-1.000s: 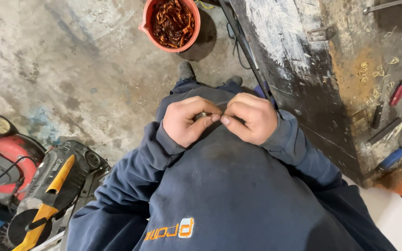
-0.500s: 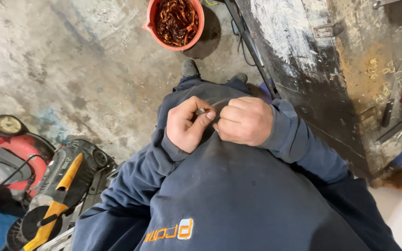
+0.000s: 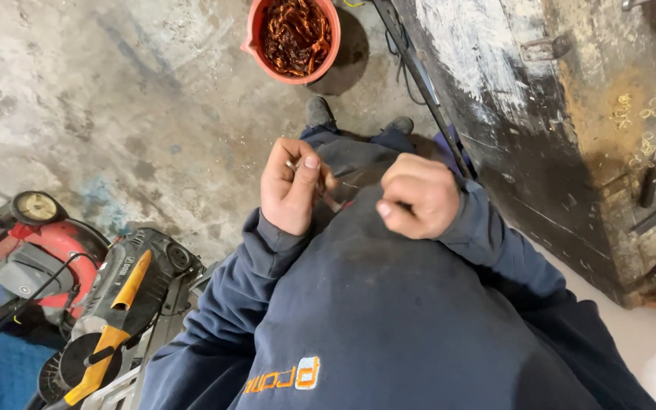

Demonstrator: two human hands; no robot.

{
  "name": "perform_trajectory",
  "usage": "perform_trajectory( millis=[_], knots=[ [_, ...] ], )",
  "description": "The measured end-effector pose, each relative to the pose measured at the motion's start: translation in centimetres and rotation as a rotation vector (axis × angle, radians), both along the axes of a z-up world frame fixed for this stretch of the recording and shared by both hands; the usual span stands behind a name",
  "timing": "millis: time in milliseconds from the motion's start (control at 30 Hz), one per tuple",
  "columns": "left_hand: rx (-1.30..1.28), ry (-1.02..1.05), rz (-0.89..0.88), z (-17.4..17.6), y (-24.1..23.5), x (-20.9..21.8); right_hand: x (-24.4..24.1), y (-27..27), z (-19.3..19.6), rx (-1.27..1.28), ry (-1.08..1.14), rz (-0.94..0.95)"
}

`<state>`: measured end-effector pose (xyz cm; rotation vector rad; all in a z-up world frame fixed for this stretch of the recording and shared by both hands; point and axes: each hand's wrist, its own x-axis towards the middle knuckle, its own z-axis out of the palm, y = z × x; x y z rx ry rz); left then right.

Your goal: Stripping and organizing copper wire from motor windings at a workbench.

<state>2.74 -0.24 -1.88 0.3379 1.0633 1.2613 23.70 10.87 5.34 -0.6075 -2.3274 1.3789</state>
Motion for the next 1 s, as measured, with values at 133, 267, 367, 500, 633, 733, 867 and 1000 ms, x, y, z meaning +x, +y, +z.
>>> perform_trajectory(
  millis=[133, 267, 367, 500, 633, 733, 867, 1000],
  knots=[
    [0.012, -0.05, -0.049, 0.7, 0.4, -0.2, 0.9, -1.3, -1.5, -0.322, 0.052, -0.156],
    [0.119, -0.034, -0.235, 1.7, 1.0, -0.3, -1.2, -1.4, -1.5, -0.686, 0.407, -0.347],
    [0.197, 0.05, -0.36, 2.7, 1.4, -0.8, -1.7, -1.3, -1.5, -0.922, 0.65, -0.292],
    [0.468, 0.374, -0.525, 4.8, 2.1, -1.3, -0.5, -1.5, -1.3, -1.296, 0.805, -0.292],
    [0.588, 0.659, -0.626, 6.6, 2.3, -2.1, 1.5, -2.8, 0.6, -1.53, 0.708, -0.164],
    [0.646, 0.812, -0.696, 7.6, 2.5, -2.6, 1.5, -2.3, 2.6, -1.003, 0.372, -0.084],
    [0.699, 0.843, -0.772, 8.4, 2.2, -2.6, 1.3, -1.9, 3.9, -0.551, 0.131, 0.221],
    [0.662, 0.902, -0.865, 9.0, 2.2, -2.9, 1.4, -2.1, 3.9, -0.545, 0.089, 0.24]
  ],
)
